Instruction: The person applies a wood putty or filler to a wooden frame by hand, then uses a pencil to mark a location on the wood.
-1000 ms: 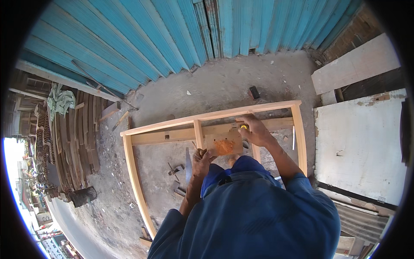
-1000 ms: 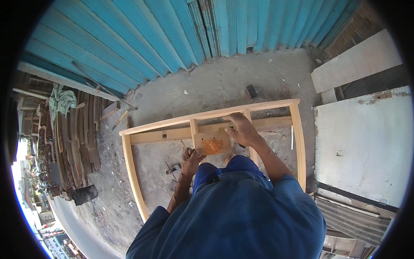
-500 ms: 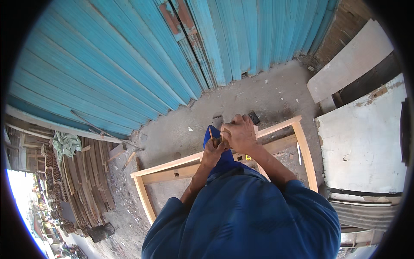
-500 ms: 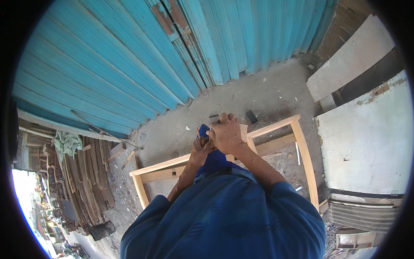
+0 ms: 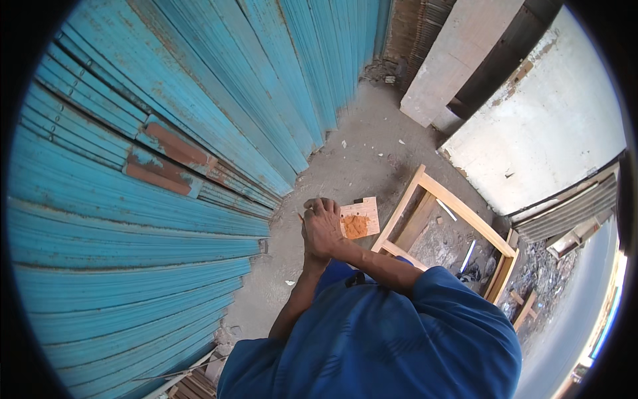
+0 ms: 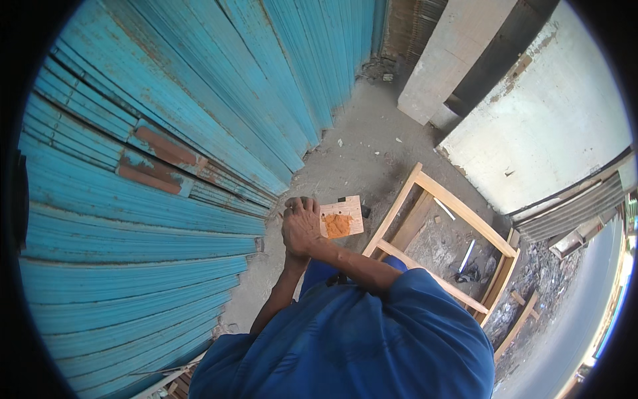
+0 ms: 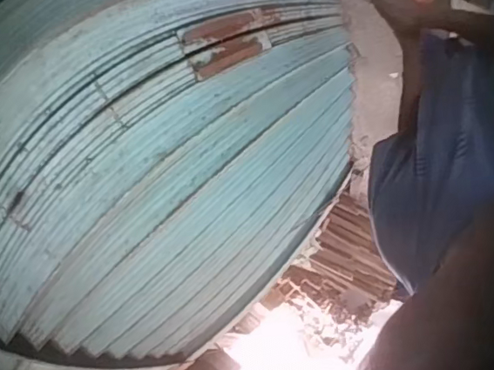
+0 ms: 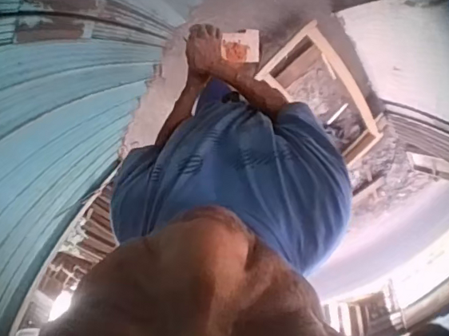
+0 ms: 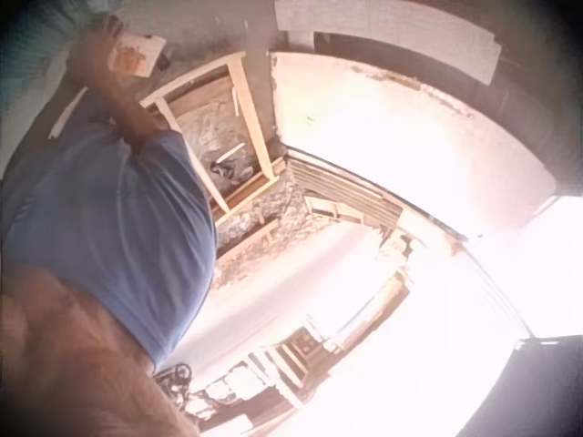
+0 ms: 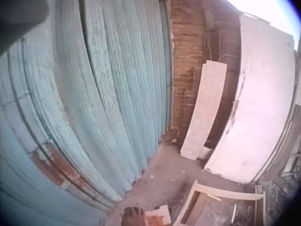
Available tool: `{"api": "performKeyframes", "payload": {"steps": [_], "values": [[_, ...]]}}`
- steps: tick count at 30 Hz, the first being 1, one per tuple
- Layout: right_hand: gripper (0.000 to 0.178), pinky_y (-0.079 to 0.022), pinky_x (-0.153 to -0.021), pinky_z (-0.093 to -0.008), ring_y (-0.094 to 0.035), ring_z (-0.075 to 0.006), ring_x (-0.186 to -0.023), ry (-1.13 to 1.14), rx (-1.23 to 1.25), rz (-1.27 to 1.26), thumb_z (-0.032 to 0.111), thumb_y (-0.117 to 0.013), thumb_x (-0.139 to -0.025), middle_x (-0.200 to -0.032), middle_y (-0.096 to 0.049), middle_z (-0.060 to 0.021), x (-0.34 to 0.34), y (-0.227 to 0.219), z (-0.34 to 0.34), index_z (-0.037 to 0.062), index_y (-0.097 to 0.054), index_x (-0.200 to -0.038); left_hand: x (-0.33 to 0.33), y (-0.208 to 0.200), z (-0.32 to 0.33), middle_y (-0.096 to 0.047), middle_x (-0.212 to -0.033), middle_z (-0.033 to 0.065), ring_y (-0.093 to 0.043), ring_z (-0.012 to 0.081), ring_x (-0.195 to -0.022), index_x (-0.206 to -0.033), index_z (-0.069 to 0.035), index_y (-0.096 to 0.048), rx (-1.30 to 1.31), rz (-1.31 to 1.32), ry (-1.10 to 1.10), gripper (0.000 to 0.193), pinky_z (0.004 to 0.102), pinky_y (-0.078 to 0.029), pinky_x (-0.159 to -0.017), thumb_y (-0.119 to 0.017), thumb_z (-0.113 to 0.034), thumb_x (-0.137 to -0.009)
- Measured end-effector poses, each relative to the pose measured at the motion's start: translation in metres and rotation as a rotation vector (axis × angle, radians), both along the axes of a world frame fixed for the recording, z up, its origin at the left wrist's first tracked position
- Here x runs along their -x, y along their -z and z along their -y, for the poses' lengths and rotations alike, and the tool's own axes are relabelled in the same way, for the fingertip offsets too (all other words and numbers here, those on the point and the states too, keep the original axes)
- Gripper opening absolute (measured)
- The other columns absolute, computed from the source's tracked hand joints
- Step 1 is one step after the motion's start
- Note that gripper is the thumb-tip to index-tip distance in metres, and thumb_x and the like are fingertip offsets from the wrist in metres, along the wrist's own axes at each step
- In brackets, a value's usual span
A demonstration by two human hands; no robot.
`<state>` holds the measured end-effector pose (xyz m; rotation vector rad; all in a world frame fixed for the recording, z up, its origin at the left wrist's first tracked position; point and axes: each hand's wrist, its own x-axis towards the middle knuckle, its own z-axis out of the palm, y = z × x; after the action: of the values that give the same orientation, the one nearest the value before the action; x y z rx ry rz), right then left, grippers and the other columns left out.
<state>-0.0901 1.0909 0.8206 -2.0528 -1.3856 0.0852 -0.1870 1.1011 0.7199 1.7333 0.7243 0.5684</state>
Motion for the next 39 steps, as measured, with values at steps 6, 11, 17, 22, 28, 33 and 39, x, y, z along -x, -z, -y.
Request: {"api": "performKeyframes", "payload": {"steps": [6, 11, 17, 22, 28, 33, 39], "values": [[0.018, -0.055, -0.068, -0.0427, -0.067, -0.0303, -0.069, 0.173, -0.349, -0.59, 0.014, -0.05, -0.105, -0.08, -0.068, -0.0182, -0.097, -0.093, -0.029, -0.0037, -0.052, -0.11, -0.024, -0.046, -0.067, -0.056, -0.131, 0.014, -0.06, 0.0257, -0.122, -0.147, 0.002, -0.035, 0.776, 0.281, 0.108, 0.078, 0.0387, -0.053, -0.1, -0.078, -0.029, -0.09], [0.012, -0.052, -0.069, -0.0434, -0.066, -0.037, -0.074, 0.347, -0.153, -0.331, 0.009, -0.051, -0.101, -0.08, -0.066, -0.0198, -0.149, -0.096, 0.034, -0.0007, -0.059, -0.102, -0.053, -0.049, -0.104, -0.059, -0.128, 0.0113, -0.064, 0.0237, -0.114, -0.139, -0.003, -0.045, 1.075, 0.397, 0.201, 0.059, 0.0381, -0.058, -0.095, -0.072, -0.017, -0.089], [0.02, -0.053, -0.076, -0.0465, -0.066, -0.0423, -0.085, 0.226, -0.072, -0.307, 0.005, -0.059, -0.091, -0.092, -0.066, -0.0235, -0.161, -0.047, 0.048, -0.0012, -0.07, -0.108, -0.097, -0.06, -0.149, -0.056, -0.133, 0.0127, -0.063, 0.0249, -0.119, -0.143, -0.002, -0.038, 1.013, 0.312, 0.265, 0.065, 0.0406, -0.059, -0.096, -0.07, -0.018, -0.089], [0.019, -0.052, -0.074, -0.0434, -0.065, -0.0374, -0.082, 0.227, -0.118, -0.328, 0.003, -0.064, -0.089, -0.09, -0.066, -0.0209, -0.217, -0.029, 0.018, -0.0001, -0.072, -0.106, -0.168, -0.056, -0.174, -0.057, -0.132, 0.0139, -0.065, 0.0248, -0.115, -0.143, -0.001, -0.038, 0.99, 0.274, 0.274, 0.065, 0.0403, -0.06, -0.095, -0.069, -0.019, -0.09], [0.017, -0.053, -0.072, -0.0425, -0.066, -0.0357, -0.082, 0.37, -0.129, -0.286, 0.002, -0.067, -0.089, -0.089, -0.066, -0.0193, -0.339, -0.02, 0.003, 0.0011, -0.073, -0.104, -0.306, -0.055, -0.199, -0.057, -0.132, 0.0148, -0.065, 0.0255, -0.114, -0.144, 0.001, -0.037, 0.96, 0.209, 0.348, 0.067, 0.0398, -0.059, -0.095, -0.069, -0.022, -0.09], [0.016, -0.053, -0.074, -0.0466, -0.066, -0.0407, -0.083, 0.444, -0.055, -0.347, 0.007, -0.066, -0.091, -0.091, -0.065, -0.0206, -0.434, -0.031, 0.014, 0.0047, -0.073, -0.106, -0.423, -0.063, -0.201, -0.056, -0.134, 0.0142, -0.063, 0.0257, -0.118, -0.143, 0.0, -0.038, 0.966, 0.173, 0.411, 0.067, 0.0403, -0.058, -0.096, -0.07, -0.022, -0.089], [0.015, -0.052, -0.071, -0.0453, -0.065, -0.0385, -0.078, 0.557, -0.151, -0.33, 0.005, -0.067, -0.09, -0.086, -0.065, -0.0206, -0.522, -0.046, 0.01, 0.0015, -0.073, -0.103, -0.539, -0.078, -0.197, -0.056, -0.133, 0.0144, -0.063, 0.0259, -0.117, -0.141, 0.0, -0.039, 0.993, 0.116, 0.491, 0.064, 0.0412, -0.058, -0.097, -0.07, -0.02, -0.089]]}}
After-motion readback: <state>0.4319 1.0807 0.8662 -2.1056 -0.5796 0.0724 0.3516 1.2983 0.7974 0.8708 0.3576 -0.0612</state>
